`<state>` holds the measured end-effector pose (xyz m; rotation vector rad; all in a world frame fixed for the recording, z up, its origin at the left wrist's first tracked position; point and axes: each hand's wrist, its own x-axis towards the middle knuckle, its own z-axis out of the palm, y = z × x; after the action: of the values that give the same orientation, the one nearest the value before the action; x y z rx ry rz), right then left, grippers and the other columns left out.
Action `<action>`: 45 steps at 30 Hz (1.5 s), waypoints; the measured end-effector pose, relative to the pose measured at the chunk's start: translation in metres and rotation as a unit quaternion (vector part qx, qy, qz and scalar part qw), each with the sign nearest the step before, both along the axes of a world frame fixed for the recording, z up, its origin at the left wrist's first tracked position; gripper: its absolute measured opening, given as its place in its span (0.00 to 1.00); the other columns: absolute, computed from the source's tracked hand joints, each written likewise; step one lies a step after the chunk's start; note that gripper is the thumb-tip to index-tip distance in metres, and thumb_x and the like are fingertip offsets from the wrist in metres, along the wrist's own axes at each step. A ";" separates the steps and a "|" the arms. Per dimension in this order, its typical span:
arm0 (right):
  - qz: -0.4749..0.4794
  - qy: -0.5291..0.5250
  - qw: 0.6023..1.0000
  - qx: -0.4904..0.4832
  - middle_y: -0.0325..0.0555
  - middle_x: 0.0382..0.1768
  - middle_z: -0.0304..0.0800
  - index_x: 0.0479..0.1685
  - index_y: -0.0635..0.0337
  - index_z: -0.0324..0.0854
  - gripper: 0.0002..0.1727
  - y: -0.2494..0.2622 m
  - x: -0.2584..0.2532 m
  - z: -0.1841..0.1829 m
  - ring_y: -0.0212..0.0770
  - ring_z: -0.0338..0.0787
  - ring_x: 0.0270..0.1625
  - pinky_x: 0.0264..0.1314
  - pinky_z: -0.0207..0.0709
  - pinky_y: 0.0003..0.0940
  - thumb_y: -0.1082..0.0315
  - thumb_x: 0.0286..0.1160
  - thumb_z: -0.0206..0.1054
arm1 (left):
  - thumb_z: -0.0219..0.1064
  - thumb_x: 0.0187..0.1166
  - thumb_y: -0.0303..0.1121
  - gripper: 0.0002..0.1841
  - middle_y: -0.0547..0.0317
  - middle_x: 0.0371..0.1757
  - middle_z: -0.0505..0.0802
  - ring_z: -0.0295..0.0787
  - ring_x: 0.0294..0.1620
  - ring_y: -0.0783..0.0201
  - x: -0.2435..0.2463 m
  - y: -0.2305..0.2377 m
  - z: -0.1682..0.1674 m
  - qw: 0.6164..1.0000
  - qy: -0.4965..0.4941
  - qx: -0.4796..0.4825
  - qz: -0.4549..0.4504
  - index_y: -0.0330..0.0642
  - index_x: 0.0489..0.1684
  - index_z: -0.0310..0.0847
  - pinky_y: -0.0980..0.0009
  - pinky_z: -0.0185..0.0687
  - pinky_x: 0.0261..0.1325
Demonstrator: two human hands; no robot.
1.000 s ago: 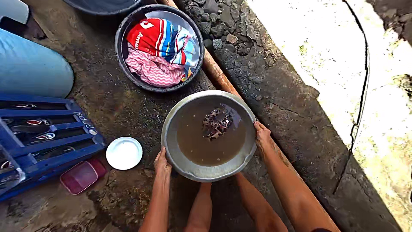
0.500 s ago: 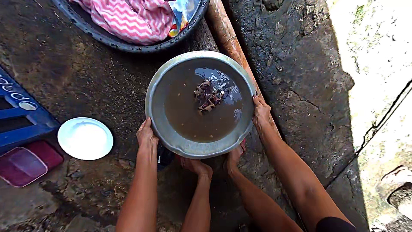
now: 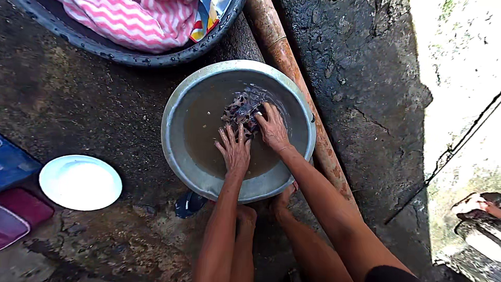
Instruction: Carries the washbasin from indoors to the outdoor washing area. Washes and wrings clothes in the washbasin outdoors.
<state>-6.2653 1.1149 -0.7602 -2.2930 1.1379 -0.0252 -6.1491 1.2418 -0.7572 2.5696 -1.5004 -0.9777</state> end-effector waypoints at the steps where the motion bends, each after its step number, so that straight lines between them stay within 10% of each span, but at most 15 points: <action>1: 0.004 0.031 0.999 0.023 0.62 0.86 0.67 0.66 0.52 0.87 0.20 0.004 -0.001 -0.010 0.69 0.66 0.86 0.81 0.67 0.64 0.73 0.75 0.68 | 0.58 0.88 0.46 0.35 0.33 0.95 0.45 0.35 0.94 0.26 -0.008 -0.005 -0.007 0.999 0.015 0.035 0.018 0.57 0.96 0.52 0.17 0.39 0.79; 5: -0.001 0.135 0.980 0.146 0.60 0.94 0.49 0.78 0.47 0.79 0.31 0.026 -0.020 -0.022 0.74 0.61 0.87 0.75 0.70 0.70 0.78 0.74 0.67 | 0.63 0.80 0.25 0.39 0.30 0.93 0.53 0.60 0.86 0.24 -0.025 -0.008 -0.021 0.985 0.067 0.156 0.039 0.64 0.93 0.58 0.35 0.76 0.68; 11: -0.219 0.043 0.940 0.259 0.68 0.77 0.76 0.72 0.64 0.82 0.24 0.045 -0.043 -0.004 0.65 0.79 0.77 0.79 0.72 0.60 0.79 0.74 0.66 | 0.55 0.87 0.30 0.25 0.25 0.88 0.63 0.63 0.85 0.27 -0.051 0.026 0.000 0.978 0.124 0.164 0.016 0.37 0.85 0.69 0.40 0.66 0.81; 15: -0.473 -0.121 0.807 0.331 0.60 0.78 0.75 0.58 0.64 0.87 0.12 0.063 -0.052 0.027 0.51 0.78 0.78 0.75 0.77 0.45 0.73 0.80 0.66 | 0.54 0.87 0.24 0.23 0.30 0.82 0.75 0.72 0.84 0.37 -0.069 0.020 0.095 0.965 0.210 -0.004 0.155 0.25 0.81 0.70 0.50 0.68 0.85; 18: -0.567 -0.162 0.656 0.471 0.55 0.78 0.76 0.82 0.55 0.70 0.26 0.070 -0.049 0.065 0.51 0.81 0.73 0.65 0.81 0.52 0.53 0.91 0.56 | 0.55 0.86 0.22 0.22 0.32 0.67 0.89 0.90 0.67 0.44 -0.069 0.013 0.189 0.957 0.223 -0.042 0.183 0.21 0.76 0.73 0.55 0.81 0.74; 22: -0.511 -0.198 0.573 0.609 0.52 0.78 0.77 0.96 0.44 0.47 0.35 0.071 -0.044 0.115 0.45 0.84 0.71 0.69 0.82 0.45 0.50 0.92 0.50 | 0.55 0.84 0.26 0.23 0.37 0.57 0.94 0.96 0.56 0.53 -0.068 0.020 0.280 0.955 0.240 -0.064 0.159 0.22 0.76 0.74 0.61 0.87 0.65; 25: -0.518 -0.202 0.574 0.602 0.51 0.53 0.88 0.80 0.61 0.68 0.25 0.069 -0.040 0.152 0.39 0.90 0.49 0.52 0.86 0.38 0.70 0.84 0.57 | 0.53 0.83 0.26 0.26 0.35 0.68 0.89 0.88 0.69 0.58 -0.044 0.024 0.295 0.921 0.279 -0.085 0.258 0.24 0.80 0.70 0.63 0.78 0.75; 32: -0.472 -0.275 0.559 0.624 0.44 0.42 0.91 0.60 0.67 0.78 0.15 0.088 -0.027 0.229 0.33 0.90 0.44 0.52 0.87 0.33 0.74 0.79 0.54 | 0.48 0.87 0.54 0.35 0.48 0.83 0.74 0.71 0.81 0.60 -0.008 0.030 0.197 0.749 0.482 -0.054 0.451 0.39 0.87 0.62 0.58 0.71 0.81; 36: -0.423 -0.245 0.683 0.543 0.56 0.69 0.82 0.80 0.69 0.68 0.29 0.092 -0.022 0.224 0.36 0.83 0.69 0.74 0.76 0.33 0.65 0.80 0.59 | 0.58 0.84 0.51 0.32 0.52 0.62 0.89 0.89 0.60 0.64 -0.024 0.023 0.200 0.638 0.553 -0.088 0.529 0.38 0.81 0.64 0.64 0.87 0.64; 40: -0.448 -0.189 0.737 0.470 0.63 0.81 0.71 0.84 0.61 0.68 0.33 0.095 -0.017 0.205 0.48 0.71 0.84 0.87 0.63 0.44 0.49 0.87 0.57 | 0.64 0.83 0.31 0.27 0.47 0.59 0.88 0.89 0.55 0.63 -0.045 0.007 0.203 0.669 0.454 -0.142 0.571 0.29 0.78 0.64 0.64 0.87 0.61; 45: -0.564 -0.181 0.708 0.386 0.50 0.43 0.90 0.44 0.63 0.89 0.16 0.095 0.002 0.197 0.41 0.87 0.49 0.59 0.80 0.41 0.57 0.80 0.70 | 0.76 0.75 0.29 0.23 0.48 0.47 0.91 0.90 0.46 0.67 -0.072 -0.009 0.195 0.718 0.324 -0.172 0.591 0.27 0.64 0.77 0.70 0.88 0.54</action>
<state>-6.2634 1.2094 -0.5632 -0.5892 1.7037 -0.3689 -6.2206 1.2326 -0.5626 1.8767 0.2161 -0.9854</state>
